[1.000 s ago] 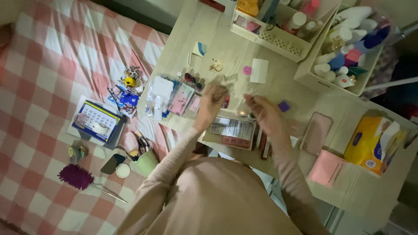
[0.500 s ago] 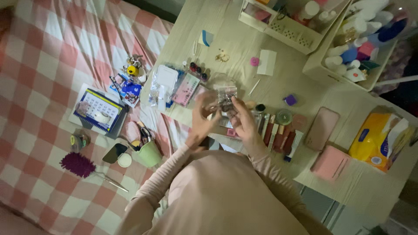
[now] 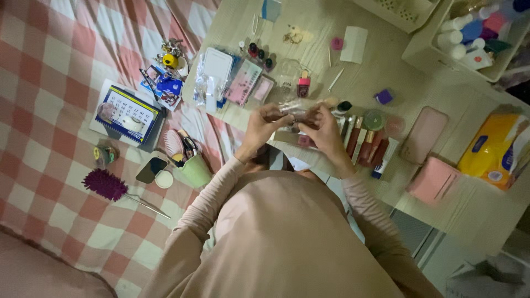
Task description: The person organizes cosmetics and small accessories on a cluttered desk. They pick up and place items such as a gold chain, hair ties, and various cosmetic containers into a small tray and other storage spots. The person also moves a pink wallet and adjusts items on a shelf above the desk.
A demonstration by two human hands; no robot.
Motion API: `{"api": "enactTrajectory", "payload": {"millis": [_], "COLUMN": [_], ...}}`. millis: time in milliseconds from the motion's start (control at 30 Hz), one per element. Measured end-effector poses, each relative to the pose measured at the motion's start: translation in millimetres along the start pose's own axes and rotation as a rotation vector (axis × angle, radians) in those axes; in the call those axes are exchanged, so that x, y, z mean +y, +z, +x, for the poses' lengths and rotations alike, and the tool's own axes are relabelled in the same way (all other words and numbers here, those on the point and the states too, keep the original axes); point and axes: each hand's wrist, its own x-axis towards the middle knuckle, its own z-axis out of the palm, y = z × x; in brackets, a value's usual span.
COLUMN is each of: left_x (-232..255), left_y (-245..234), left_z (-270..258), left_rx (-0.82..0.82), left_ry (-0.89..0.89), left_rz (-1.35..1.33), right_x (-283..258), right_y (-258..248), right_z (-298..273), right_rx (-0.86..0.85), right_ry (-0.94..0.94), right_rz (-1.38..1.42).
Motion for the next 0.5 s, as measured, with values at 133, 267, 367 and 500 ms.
{"api": "enactTrajectory", "payload": {"millis": [133, 267, 367, 500], "left_x": [15, 24, 22, 19], "left_y": [4, 5, 4, 9], "left_z": [-15, -17, -17, -15], "left_rx": [-0.023, -0.019, -0.01, 0.001], "left_ry": [0.001, 0.033, 0.075, 0.149], "left_rz": [0.311, 0.425, 0.338, 0.287], "right_x": [-3, 24, 38, 7], "right_y": [6, 18, 13, -23], "right_z": [-17, -18, -20, -15], "right_rx": [0.001, 0.073, 0.071, 0.026], "right_ry": [0.214, 0.14, 0.076, -0.08], "right_rz": [-0.289, -0.409, -0.214, -0.391]}}
